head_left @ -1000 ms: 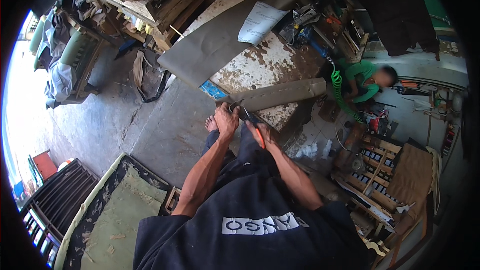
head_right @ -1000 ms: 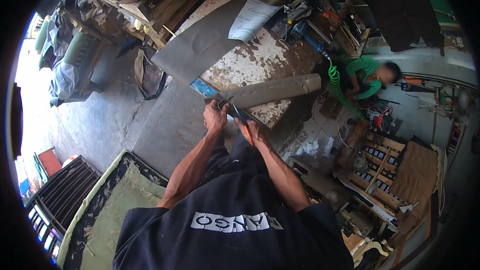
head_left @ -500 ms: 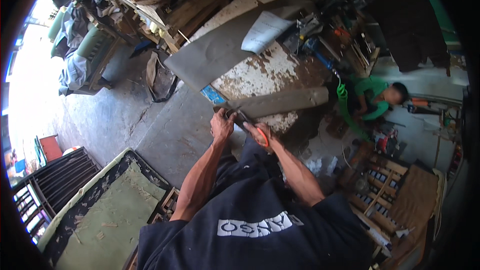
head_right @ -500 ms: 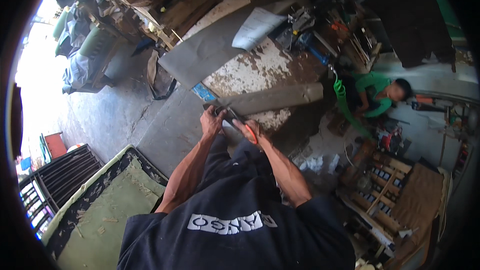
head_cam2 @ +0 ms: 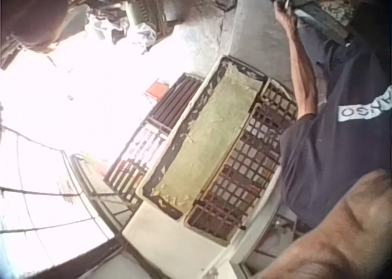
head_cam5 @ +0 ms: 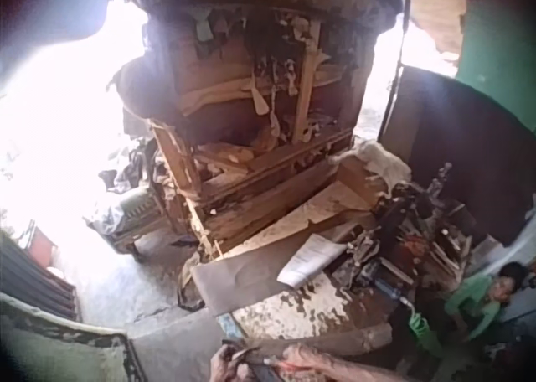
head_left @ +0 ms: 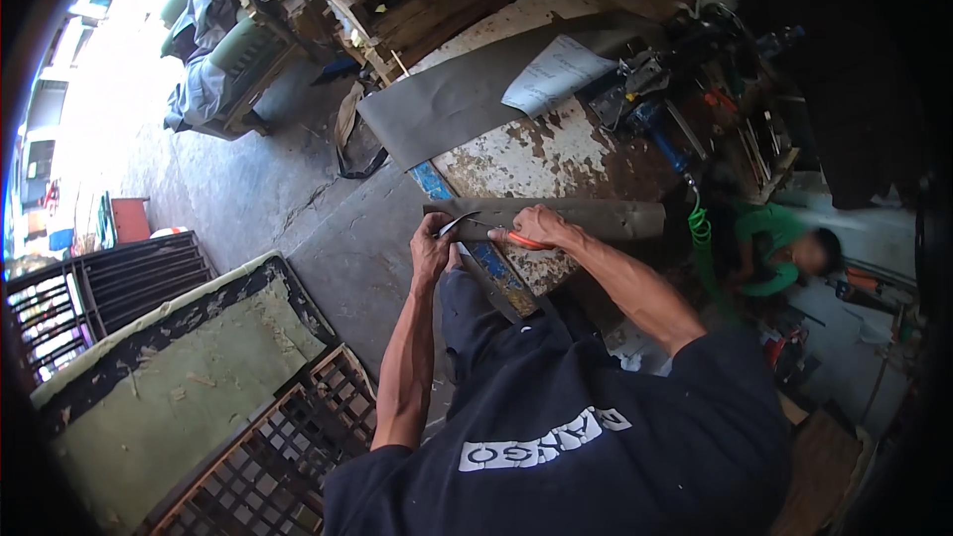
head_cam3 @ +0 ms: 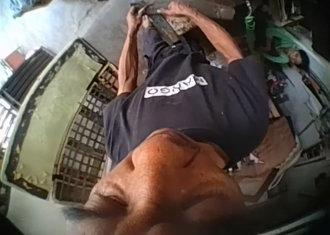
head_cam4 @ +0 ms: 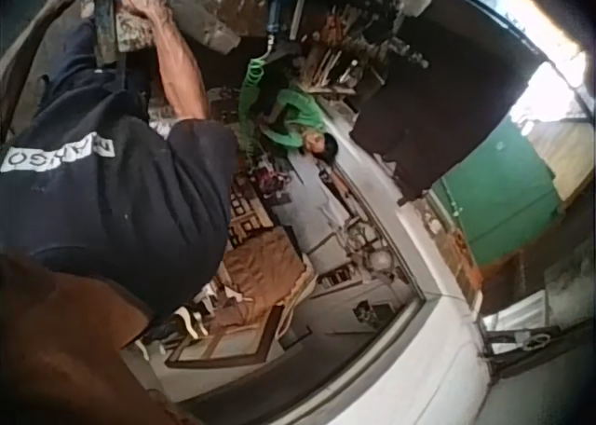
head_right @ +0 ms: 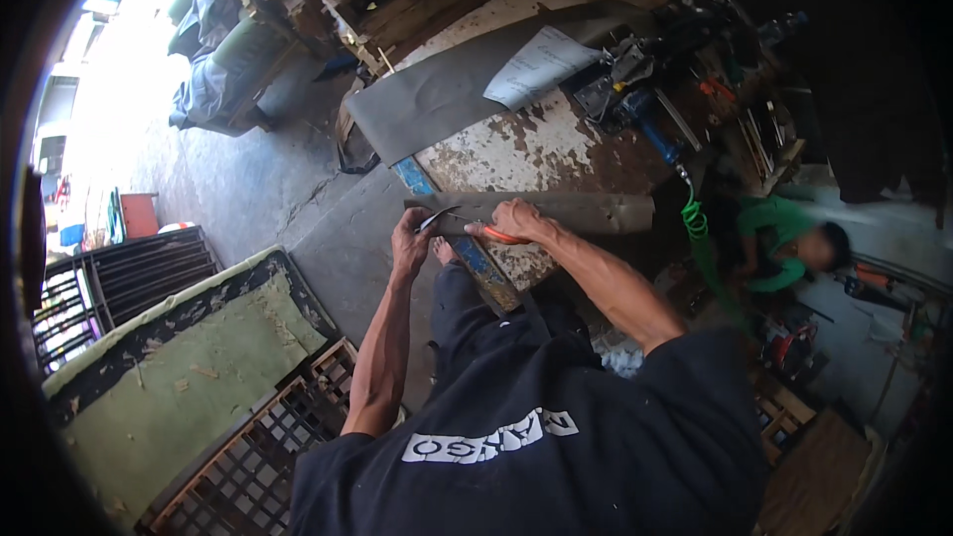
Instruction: The person connects an air hose to a compressor, wraps fabric around a wooden piece and fastens it using a pneumatic staple gun, then trims excess fabric using scissors and folds the edges by hand.
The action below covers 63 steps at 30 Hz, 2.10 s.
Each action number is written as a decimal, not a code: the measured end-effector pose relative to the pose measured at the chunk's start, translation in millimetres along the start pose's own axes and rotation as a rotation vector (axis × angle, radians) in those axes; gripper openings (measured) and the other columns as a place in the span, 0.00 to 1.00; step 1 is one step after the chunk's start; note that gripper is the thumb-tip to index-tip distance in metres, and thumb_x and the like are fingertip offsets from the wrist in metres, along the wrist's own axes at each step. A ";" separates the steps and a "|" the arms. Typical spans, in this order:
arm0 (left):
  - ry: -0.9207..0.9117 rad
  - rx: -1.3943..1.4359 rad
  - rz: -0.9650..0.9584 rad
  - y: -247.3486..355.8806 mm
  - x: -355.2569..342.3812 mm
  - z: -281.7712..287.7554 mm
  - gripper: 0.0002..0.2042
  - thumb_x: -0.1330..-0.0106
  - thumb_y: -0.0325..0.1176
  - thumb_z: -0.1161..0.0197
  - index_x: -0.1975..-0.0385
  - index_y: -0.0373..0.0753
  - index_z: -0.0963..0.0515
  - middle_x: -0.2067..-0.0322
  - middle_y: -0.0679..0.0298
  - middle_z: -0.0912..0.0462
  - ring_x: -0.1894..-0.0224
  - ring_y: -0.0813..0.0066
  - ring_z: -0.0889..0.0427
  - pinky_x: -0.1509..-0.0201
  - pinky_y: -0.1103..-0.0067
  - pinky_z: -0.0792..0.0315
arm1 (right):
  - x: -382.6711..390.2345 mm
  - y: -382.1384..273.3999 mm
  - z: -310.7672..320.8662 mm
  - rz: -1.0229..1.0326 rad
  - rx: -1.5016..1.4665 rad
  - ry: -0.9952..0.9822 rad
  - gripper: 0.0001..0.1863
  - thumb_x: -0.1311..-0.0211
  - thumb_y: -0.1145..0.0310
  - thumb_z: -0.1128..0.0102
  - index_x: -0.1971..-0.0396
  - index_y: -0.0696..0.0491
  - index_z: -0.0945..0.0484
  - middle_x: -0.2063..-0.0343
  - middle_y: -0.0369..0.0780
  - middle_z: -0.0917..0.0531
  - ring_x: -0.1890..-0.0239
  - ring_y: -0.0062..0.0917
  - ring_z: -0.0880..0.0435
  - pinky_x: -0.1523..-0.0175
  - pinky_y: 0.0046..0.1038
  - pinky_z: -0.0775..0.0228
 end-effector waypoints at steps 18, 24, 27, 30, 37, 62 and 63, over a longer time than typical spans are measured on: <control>-0.052 -0.103 0.032 -7.3 -13.9 3.0 0.09 0.43 0.29 0.29 0.64 0.36 0.18 0.66 0.62 0.13 0.62 0.74 0.16 0.55 0.76 0.24 | -8.7 -17.9 20.0 0.423 0.490 0.169 0.40 0.47 0.25 0.48 0.68 0.55 0.21 0.75 0.51 0.17 0.69 0.45 0.15 0.63 0.46 0.24; -0.237 -0.029 0.084 -7.8 -27.1 1.3 0.09 0.43 0.30 0.29 0.65 0.36 0.18 0.69 0.63 0.13 0.64 0.75 0.16 0.57 0.76 0.24 | 13.7 -13.8 -4.7 0.177 0.333 0.389 0.38 0.41 0.29 0.50 0.71 0.56 0.23 0.79 0.52 0.18 0.73 0.47 0.15 0.66 0.44 0.24; -0.320 -0.034 0.059 -4.9 -31.2 -2.0 0.08 0.42 0.31 0.30 0.66 0.35 0.19 0.72 0.65 0.16 0.68 0.79 0.20 0.60 0.78 0.26 | 24.4 -16.5 -20.0 0.065 0.219 0.407 0.38 0.39 0.30 0.51 0.70 0.57 0.23 0.79 0.54 0.18 0.73 0.48 0.15 0.66 0.47 0.24; -0.328 -0.070 0.075 -6.3 -31.3 0.5 0.09 0.43 0.31 0.29 0.66 0.37 0.18 0.70 0.64 0.13 0.67 0.77 0.16 0.58 0.77 0.24 | 40.3 -35.5 -39.2 0.002 0.030 0.560 0.37 0.39 0.31 0.50 0.70 0.57 0.22 0.79 0.53 0.17 0.73 0.49 0.14 0.65 0.49 0.23; -0.404 -0.005 0.065 -6.9 -36.1 -2.4 0.09 0.42 0.32 0.29 0.65 0.37 0.18 0.71 0.63 0.13 0.67 0.75 0.16 0.58 0.76 0.24 | 37.6 -35.5 -88.3 -0.513 -0.142 0.669 0.37 0.41 0.29 0.49 0.64 0.54 0.20 0.79 0.54 0.17 0.72 0.54 0.15 0.66 0.52 0.24; -0.577 -0.694 -1.072 80.8 -3.6 -50.2 0.12 0.43 0.34 0.43 0.60 0.50 0.18 0.65 0.61 0.27 0.56 0.65 0.25 0.55 0.70 0.34 | 79.0 -35.3 -128.4 -0.626 -0.673 0.703 0.35 0.36 0.35 0.49 0.58 0.58 0.17 0.62 0.55 0.16 0.55 0.49 0.17 0.49 0.42 0.27; -0.589 -0.732 -1.090 77.4 -4.9 -52.4 0.12 0.42 0.34 0.43 0.59 0.48 0.18 0.64 0.61 0.25 0.55 0.65 0.25 0.55 0.69 0.33 | 73.8 -36.1 -131.8 -0.634 -0.678 0.681 0.36 0.37 0.34 0.50 0.58 0.58 0.17 0.62 0.55 0.16 0.55 0.49 0.17 0.49 0.42 0.27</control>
Point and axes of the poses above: each hand's wrist, its own x-axis away from the middle knuckle, its own z-axis out of the back of the hand, y = z × x, the point moved 9 cm from there along -x, towards the middle knuckle
